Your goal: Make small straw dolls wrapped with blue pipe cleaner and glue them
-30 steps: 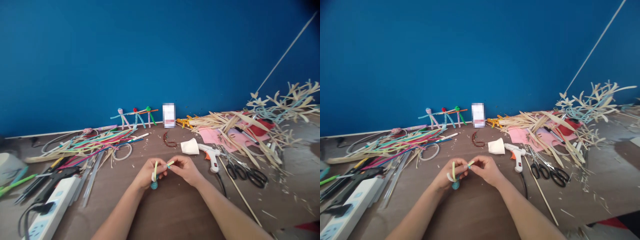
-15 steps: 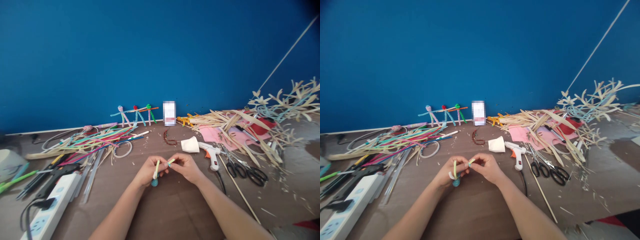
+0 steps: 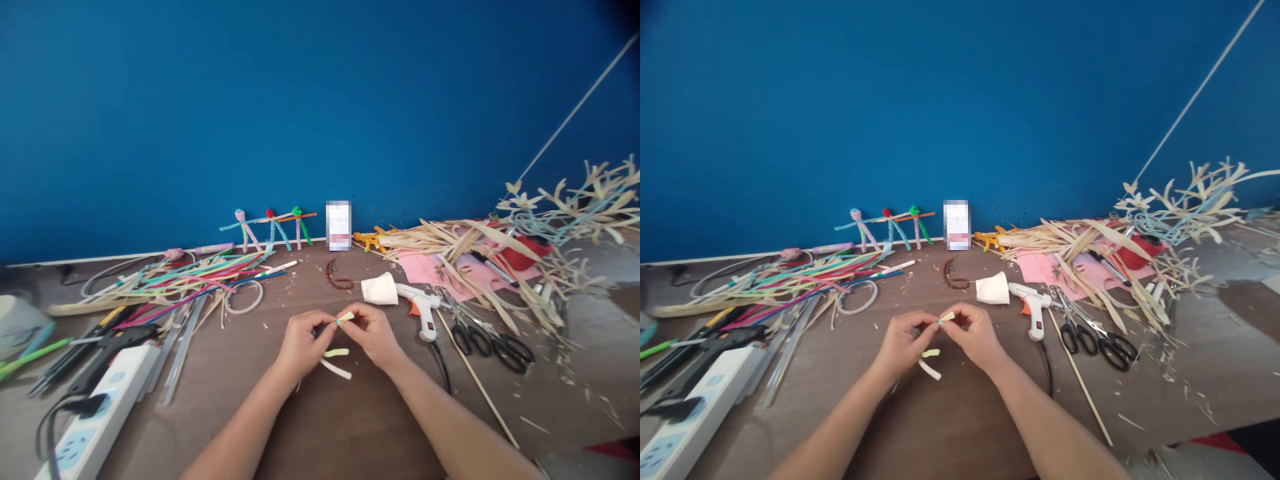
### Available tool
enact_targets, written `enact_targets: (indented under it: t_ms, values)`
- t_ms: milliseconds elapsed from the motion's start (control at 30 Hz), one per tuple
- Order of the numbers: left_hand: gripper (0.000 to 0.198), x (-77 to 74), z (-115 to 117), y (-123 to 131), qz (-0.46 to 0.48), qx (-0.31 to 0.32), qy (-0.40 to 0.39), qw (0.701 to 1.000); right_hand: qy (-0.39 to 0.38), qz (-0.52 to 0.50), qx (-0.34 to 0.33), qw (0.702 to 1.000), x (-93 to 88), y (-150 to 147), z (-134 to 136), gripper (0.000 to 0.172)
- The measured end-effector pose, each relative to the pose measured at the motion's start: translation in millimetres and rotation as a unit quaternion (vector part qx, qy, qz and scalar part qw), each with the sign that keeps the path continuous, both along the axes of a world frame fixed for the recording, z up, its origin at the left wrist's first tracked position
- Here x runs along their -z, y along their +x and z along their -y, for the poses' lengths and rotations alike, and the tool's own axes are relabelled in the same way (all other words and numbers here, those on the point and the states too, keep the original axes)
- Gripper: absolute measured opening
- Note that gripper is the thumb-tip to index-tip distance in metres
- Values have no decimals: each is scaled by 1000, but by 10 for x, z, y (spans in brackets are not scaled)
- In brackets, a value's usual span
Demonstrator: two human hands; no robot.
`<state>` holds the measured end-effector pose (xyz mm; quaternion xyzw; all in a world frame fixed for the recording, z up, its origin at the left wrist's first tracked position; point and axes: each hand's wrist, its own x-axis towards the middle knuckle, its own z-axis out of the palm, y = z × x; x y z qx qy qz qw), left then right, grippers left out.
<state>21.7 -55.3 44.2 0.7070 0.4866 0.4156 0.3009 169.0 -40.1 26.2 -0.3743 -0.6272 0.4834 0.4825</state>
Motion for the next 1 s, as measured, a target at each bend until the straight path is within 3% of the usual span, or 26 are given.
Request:
enact_targets:
  t_ms: [300, 567, 800, 1000]
  values:
    - [21, 31, 66, 6, -164, -50, 163, 972, 8, 7, 20, 1000, 7, -27, 10, 7]
    - [22, 69, 72, -15, -248, -49, 232, 939, -6, 15, 19, 1000, -14, -48, 22, 5]
    - [18, 75, 59, -4, -261, -72, 293, 917, -30, 16, 22, 999, -23, -62, 27, 4]
    - [16, 89, 50, -12, -250, -68, 290, 921, -41, 7, 9, 999, 6, -43, 14, 5]
